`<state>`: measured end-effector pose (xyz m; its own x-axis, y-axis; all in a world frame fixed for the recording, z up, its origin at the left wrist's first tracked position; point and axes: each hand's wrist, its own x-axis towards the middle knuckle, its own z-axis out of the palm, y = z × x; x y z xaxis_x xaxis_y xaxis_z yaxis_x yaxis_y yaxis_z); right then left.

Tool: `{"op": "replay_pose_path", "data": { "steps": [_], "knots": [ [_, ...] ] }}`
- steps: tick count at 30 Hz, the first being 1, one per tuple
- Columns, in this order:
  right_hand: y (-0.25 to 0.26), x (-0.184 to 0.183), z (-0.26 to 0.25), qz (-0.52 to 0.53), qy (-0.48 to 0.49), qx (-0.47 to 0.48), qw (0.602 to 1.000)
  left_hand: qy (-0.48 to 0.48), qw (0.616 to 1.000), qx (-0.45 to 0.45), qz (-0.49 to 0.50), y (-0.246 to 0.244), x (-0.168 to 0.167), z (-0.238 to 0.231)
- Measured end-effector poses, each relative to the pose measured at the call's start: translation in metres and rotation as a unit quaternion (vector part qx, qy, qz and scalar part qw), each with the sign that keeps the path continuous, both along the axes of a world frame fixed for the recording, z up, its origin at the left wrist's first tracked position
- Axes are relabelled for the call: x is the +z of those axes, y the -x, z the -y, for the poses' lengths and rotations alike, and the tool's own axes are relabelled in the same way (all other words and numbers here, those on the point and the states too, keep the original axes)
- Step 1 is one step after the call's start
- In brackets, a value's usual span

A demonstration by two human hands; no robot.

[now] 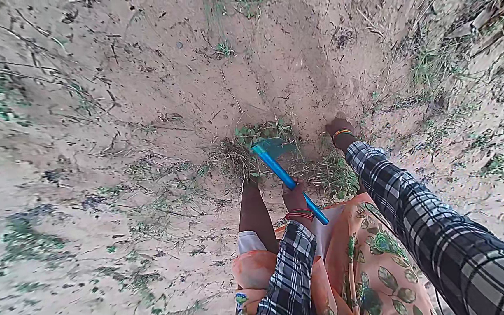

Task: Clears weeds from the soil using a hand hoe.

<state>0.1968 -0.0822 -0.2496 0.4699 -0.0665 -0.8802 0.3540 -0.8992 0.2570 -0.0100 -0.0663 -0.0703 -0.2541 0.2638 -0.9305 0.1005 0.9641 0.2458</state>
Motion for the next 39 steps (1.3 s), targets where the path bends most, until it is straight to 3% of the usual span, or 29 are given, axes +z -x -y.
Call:
{"op": "replay_pose_path", "data": {
  "steps": [6, 11, 14, 16, 22, 26, 28, 31, 33, 36, 39],
  "knots": [
    [-0.004, 0.002, 0.018, -0.065, -0.031, 0.044, 0.996, 0.025, 0.998, -0.043, -0.031, -0.031, 0.039, -0.047],
    [0.000, 0.012, 0.031, -0.075, -0.052, 0.092, 0.992, 0.003, 1.000, 0.003, -0.008, -0.004, 0.003, -0.013],
    [0.009, 0.024, 0.029, -0.088, -0.045, 0.115, 0.988, 0.001, 1.000, 0.016, -0.008, -0.004, 0.002, -0.014],
    [0.026, 0.043, 0.024, -0.110, -0.049, 0.130, 0.984, -0.003, 0.999, 0.032, -0.004, -0.005, 0.003, -0.018],
    [0.088, 0.145, 0.044, -0.228, 0.038, 0.114, 0.966, -0.026, 0.997, 0.072, 0.002, -0.008, 0.009, -0.036],
    [0.080, 0.171, 0.052, -0.239, 0.094, 0.103, 0.961, -0.059, 0.992, 0.110, 0.036, -0.005, 0.013, -0.054],
    [0.069, 0.188, 0.022, -0.206, 0.039, 0.117, 0.971, -0.080, 0.986, 0.130, 0.060, -0.003, 0.016, -0.061],
    [0.067, 0.218, -0.021, -0.302, -0.104, 0.049, 0.946, -0.106, 0.973, 0.174, 0.108, -0.003, 0.024, -0.075],
    [0.086, 0.225, -0.026, -0.339, -0.141, 0.004, 0.930, -0.107, 0.962, 0.201, 0.152, -0.002, 0.026, -0.083],
    [0.118, 0.221, -0.025, -0.243, -0.151, 0.016, 0.958, -0.095, 0.960, 0.186, 0.184, 0.000, 0.030, -0.099],
    [0.132, 0.220, -0.063, -0.152, -0.163, 0.045, 0.974, -0.066, 0.977, 0.067, 0.189, 0.008, 0.038, -0.125]
  ]
}}
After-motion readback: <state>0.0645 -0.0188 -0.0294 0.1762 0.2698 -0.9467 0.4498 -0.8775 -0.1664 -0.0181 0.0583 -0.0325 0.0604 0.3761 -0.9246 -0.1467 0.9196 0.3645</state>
